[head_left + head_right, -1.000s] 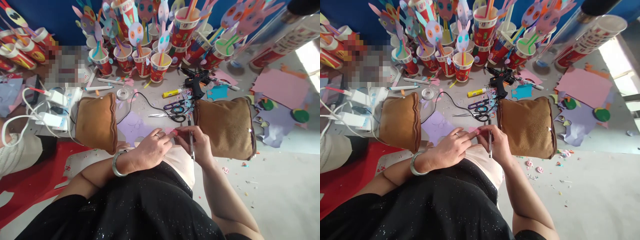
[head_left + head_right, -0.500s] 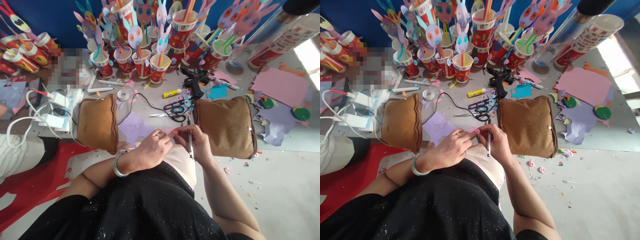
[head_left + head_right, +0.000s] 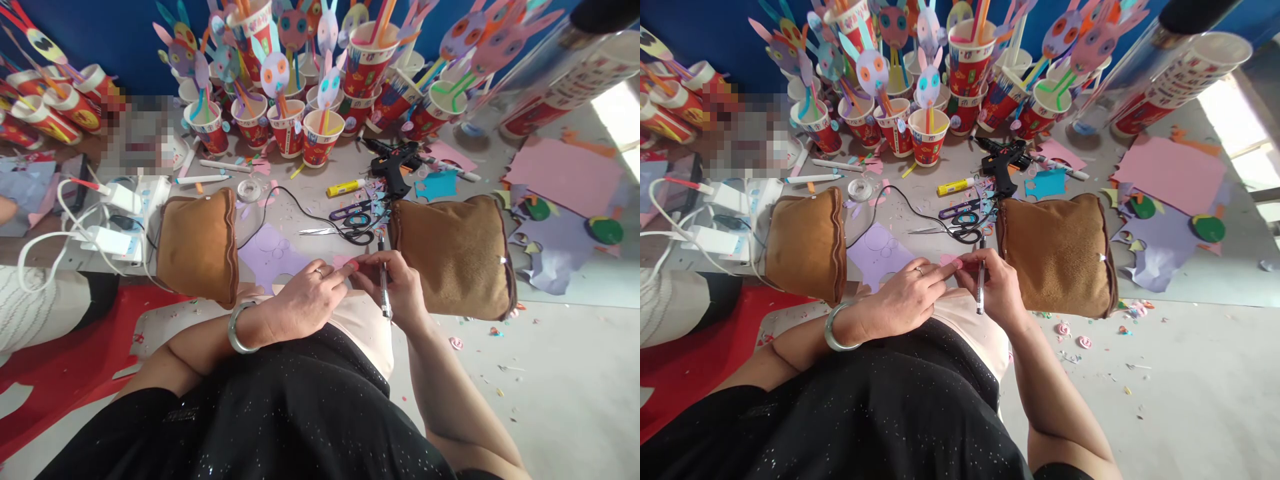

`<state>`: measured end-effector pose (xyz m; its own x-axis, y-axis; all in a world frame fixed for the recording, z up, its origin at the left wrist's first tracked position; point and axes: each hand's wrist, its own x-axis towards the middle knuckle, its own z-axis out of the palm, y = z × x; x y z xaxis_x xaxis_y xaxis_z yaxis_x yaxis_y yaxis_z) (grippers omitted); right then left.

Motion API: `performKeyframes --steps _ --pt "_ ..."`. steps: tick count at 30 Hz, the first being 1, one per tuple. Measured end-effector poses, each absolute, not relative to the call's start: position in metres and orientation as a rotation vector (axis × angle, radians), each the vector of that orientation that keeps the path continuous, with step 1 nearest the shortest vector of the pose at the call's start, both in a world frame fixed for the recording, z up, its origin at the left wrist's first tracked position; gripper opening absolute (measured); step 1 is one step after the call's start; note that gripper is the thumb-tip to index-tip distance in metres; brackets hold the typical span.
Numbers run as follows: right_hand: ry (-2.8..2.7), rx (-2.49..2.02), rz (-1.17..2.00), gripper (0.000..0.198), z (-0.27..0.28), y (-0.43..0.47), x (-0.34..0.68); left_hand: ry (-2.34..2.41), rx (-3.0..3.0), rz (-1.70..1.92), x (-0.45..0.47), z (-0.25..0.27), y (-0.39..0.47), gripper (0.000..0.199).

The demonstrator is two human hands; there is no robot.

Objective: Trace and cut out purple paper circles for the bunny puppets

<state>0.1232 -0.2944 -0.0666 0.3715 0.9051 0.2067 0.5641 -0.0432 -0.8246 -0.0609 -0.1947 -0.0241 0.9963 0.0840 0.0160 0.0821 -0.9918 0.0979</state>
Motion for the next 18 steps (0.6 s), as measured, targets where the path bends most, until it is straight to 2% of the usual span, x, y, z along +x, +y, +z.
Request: performKeyframes --steps 18 --pt "-1.4 -1.742 0.494 0.02 -0.051 -0.298 0.131 0.128 3.043 0.073 -0.06 -0.026 -0.198 0.031"
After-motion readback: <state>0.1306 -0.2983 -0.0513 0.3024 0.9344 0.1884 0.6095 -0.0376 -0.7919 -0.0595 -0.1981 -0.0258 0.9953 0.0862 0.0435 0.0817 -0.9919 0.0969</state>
